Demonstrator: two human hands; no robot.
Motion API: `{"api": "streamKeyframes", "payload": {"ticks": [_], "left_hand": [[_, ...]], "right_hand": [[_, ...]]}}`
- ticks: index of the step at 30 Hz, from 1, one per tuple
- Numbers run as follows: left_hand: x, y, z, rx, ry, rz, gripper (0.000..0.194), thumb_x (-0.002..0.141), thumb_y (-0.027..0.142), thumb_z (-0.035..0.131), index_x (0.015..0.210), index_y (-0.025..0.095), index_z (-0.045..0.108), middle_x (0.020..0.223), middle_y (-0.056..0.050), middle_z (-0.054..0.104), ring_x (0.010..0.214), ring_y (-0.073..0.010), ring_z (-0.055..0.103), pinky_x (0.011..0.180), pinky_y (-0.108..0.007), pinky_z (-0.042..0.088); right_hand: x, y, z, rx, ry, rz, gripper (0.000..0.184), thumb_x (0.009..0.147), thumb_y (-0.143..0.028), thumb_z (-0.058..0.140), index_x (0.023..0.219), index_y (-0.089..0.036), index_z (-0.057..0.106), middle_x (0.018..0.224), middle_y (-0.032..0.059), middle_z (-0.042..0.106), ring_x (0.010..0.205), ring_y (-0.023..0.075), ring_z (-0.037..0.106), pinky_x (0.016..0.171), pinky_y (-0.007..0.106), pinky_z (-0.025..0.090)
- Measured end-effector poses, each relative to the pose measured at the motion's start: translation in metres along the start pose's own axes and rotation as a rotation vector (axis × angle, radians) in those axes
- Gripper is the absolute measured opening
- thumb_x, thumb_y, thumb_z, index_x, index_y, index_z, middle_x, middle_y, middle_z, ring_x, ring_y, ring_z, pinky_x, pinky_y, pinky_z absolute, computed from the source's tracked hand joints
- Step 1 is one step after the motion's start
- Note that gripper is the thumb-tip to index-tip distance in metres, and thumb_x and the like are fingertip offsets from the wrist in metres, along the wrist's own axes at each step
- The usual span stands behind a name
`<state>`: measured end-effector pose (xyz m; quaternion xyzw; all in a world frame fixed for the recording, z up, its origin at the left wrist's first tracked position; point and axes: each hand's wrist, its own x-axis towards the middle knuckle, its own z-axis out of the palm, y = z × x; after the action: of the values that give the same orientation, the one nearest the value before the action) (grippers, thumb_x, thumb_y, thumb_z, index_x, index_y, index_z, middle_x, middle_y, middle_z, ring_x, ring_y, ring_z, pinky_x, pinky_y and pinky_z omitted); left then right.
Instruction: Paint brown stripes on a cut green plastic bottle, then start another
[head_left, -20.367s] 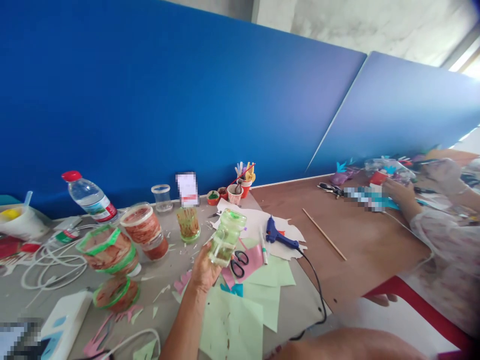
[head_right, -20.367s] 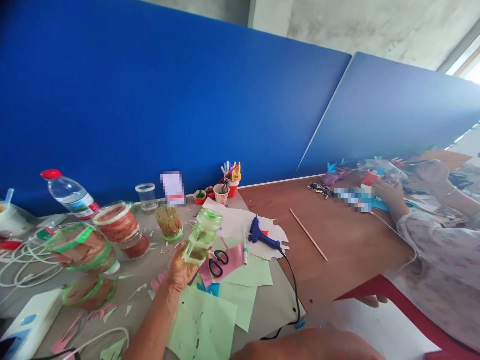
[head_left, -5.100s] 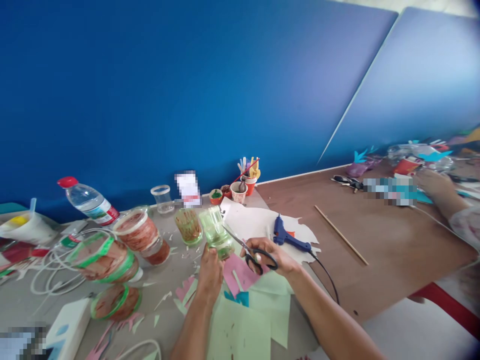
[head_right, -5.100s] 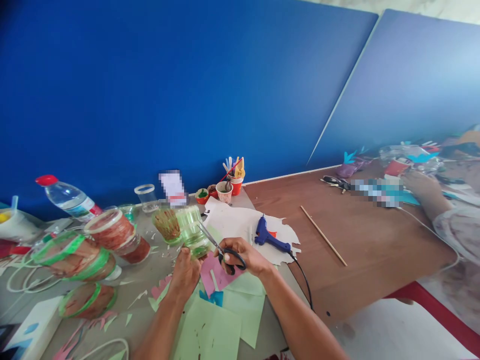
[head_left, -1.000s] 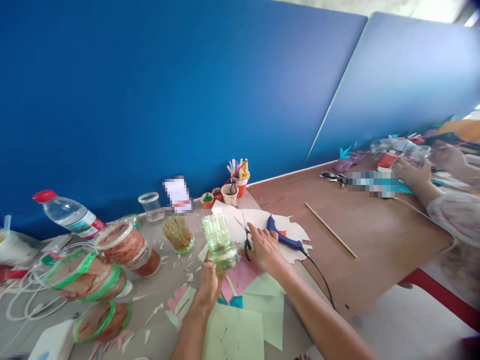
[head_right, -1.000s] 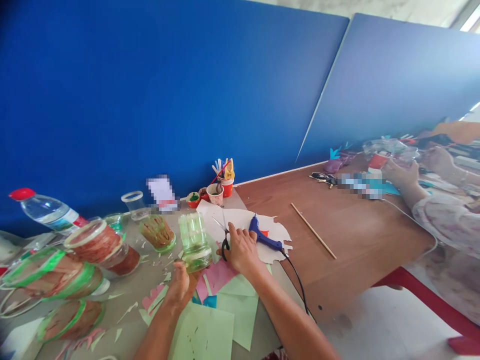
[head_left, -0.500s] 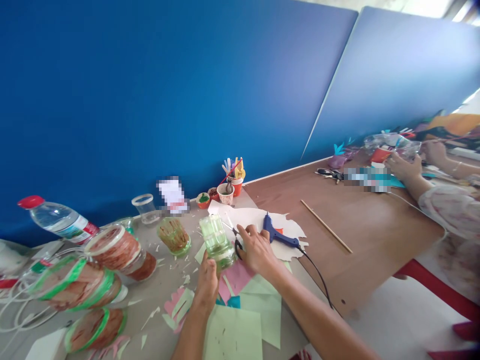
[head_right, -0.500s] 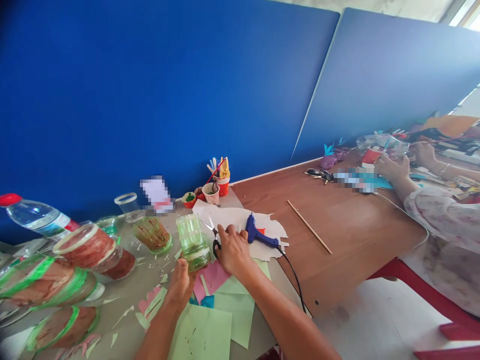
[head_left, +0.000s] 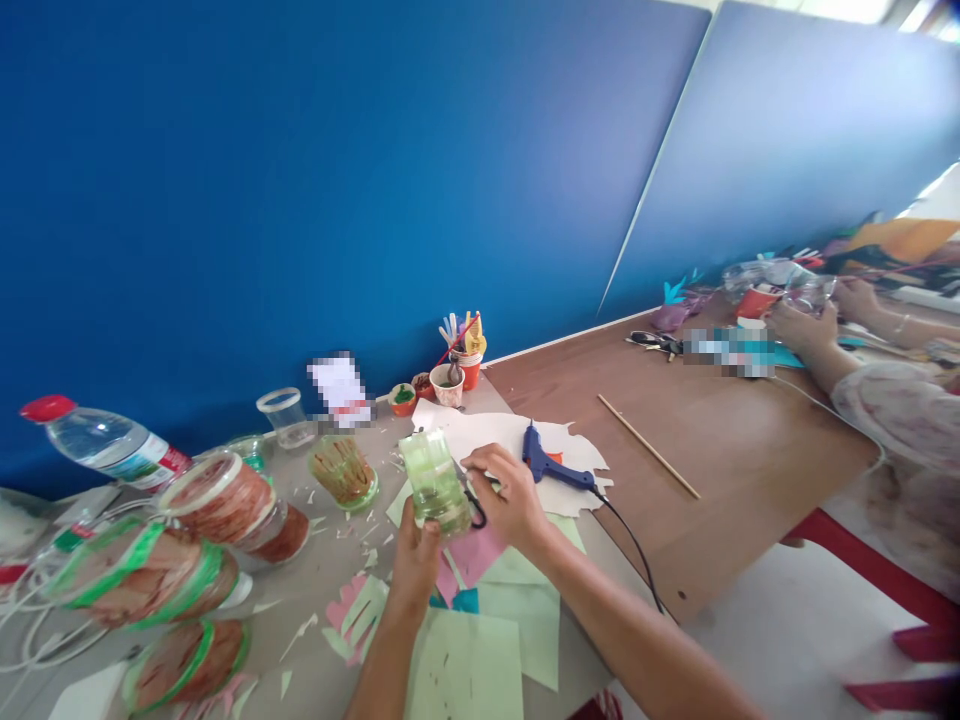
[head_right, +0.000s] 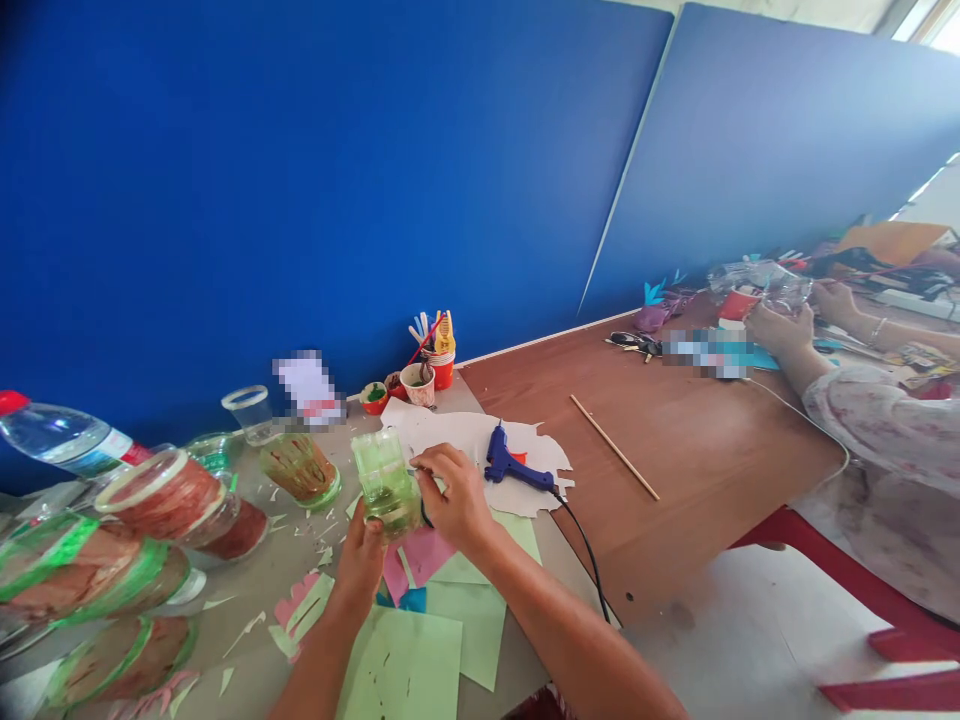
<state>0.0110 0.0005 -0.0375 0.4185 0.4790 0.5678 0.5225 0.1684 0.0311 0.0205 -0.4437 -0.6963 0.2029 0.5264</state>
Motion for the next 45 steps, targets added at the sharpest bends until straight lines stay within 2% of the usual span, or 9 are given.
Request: {"api": "streamKeyframes", "payload": {"ticks": [5, 11, 17, 25, 30, 34, 37, 40, 45], "left_hand": [[-0.002, 0.013, 0.009, 0.125, 0.026, 0.104, 0.052, 0.062, 0.053, 0.072, 0.100, 0.020, 0.059, 0.093, -0.006, 0.065, 0.088, -0.0247, 0.061, 0.078, -0.035, 0.047], [-0.010, 0.021, 0.016, 0.301, 0.034, 0.210, 0.046, 0.068, 0.040, 0.070, 0.105, 0.020, 0.053, 0.092, -0.006, 0.062, 0.086, -0.0239, 0.058, 0.075, -0.034, 0.045], [-0.012, 0.023, 0.013, 0.466, 0.064, 0.222, 0.046, 0.064, 0.035, 0.072, 0.102, 0.020, 0.053, 0.092, -0.007, 0.060, 0.087, -0.0274, 0.057, 0.075, -0.038, 0.045], [-0.018, 0.026, 0.027, 0.306, 0.078, 0.112, 0.037, 0.073, 0.046, 0.063, 0.098, 0.020, 0.055, 0.085, -0.005, 0.065, 0.080, -0.0232, 0.061, 0.073, -0.034, 0.046], [-0.015, 0.020, 0.023, 0.228, 0.027, 0.076, 0.037, 0.075, 0.049, 0.061, 0.097, 0.019, 0.059, 0.087, -0.006, 0.068, 0.082, -0.0226, 0.063, 0.075, -0.033, 0.047], [-0.013, 0.018, 0.019, 0.199, -0.016, 0.073, 0.038, 0.077, 0.048, 0.060, 0.101, 0.018, 0.058, 0.090, -0.007, 0.068, 0.086, -0.0231, 0.063, 0.079, -0.035, 0.048], [-0.013, 0.021, 0.020, 0.203, 0.031, 0.125, 0.037, 0.074, 0.047, 0.063, 0.097, 0.019, 0.058, 0.087, -0.006, 0.068, 0.087, -0.0230, 0.062, 0.078, -0.035, 0.048], [-0.013, 0.025, 0.022, 0.190, 0.117, 0.147, 0.035, 0.073, 0.048, 0.062, 0.093, 0.019, 0.059, 0.086, -0.005, 0.067, 0.087, -0.0233, 0.062, 0.078, -0.034, 0.047], [-0.014, 0.030, 0.025, 0.259, 0.195, 0.130, 0.039, 0.073, 0.048, 0.059, 0.098, 0.018, 0.057, 0.089, -0.006, 0.067, 0.084, -0.0228, 0.063, 0.076, -0.035, 0.047]], "right_hand": [[-0.002, -0.004, 0.004, -0.153, 0.029, -0.120, 0.016, 0.087, -0.017, 0.050, 0.085, -0.018, 0.066, 0.085, 0.0085, 0.070, 0.081, 0.0203, 0.063, 0.077, 0.035, 0.045], [0.002, -0.005, 0.003, -0.296, 0.039, -0.173, 0.018, 0.086, -0.013, 0.048, 0.076, -0.018, 0.061, 0.077, 0.0058, 0.068, 0.074, 0.0174, 0.059, 0.076, 0.033, 0.040], [0.006, -0.002, 0.000, -0.348, -0.007, -0.207, 0.014, 0.073, -0.007, 0.045, 0.066, -0.019, 0.050, 0.067, 0.0036, 0.058, 0.065, 0.0166, 0.051, 0.072, 0.032, 0.038], [0.007, 0.001, 0.007, -0.117, 0.015, 0.078, 0.009, 0.069, -0.012, 0.042, 0.065, -0.020, 0.042, 0.064, -0.0009, 0.048, 0.060, 0.0132, 0.045, 0.058, 0.024, 0.035], [0.008, -0.004, 0.007, -0.013, -0.002, 0.303, 0.009, 0.071, -0.015, 0.042, 0.064, -0.020, 0.043, 0.060, -0.0027, 0.045, 0.055, 0.0116, 0.041, 0.053, 0.023, 0.031], [0.008, -0.004, 0.007, 0.087, -0.020, 0.350, 0.008, 0.071, -0.015, 0.046, 0.065, -0.019, 0.046, 0.060, -0.0030, 0.046, 0.052, 0.0107, 0.039, 0.049, 0.023, 0.031], [0.007, -0.001, 0.004, 0.255, -0.044, 0.295, 0.009, 0.077, -0.018, 0.049, 0.071, -0.018, 0.054, 0.066, 0.0003, 0.054, 0.058, 0.0126, 0.048, 0.053, 0.024, 0.038], [0.005, 0.003, 0.000, 0.449, 0.000, 0.210, 0.017, 0.086, -0.024, 0.047, 0.090, -0.018, 0.063, 0.079, 0.0046, 0.063, 0.072, 0.0162, 0.060, 0.064, 0.028, 0.048], [0.007, 0.009, -0.004, 0.152, 0.075, -0.023, 0.022, 0.087, -0.018, 0.052, 0.103, -0.019, 0.068, 0.091, 0.0087, 0.066, 0.082, 0.0189, 0.063, 0.073, 0.031, 0.051]]}}
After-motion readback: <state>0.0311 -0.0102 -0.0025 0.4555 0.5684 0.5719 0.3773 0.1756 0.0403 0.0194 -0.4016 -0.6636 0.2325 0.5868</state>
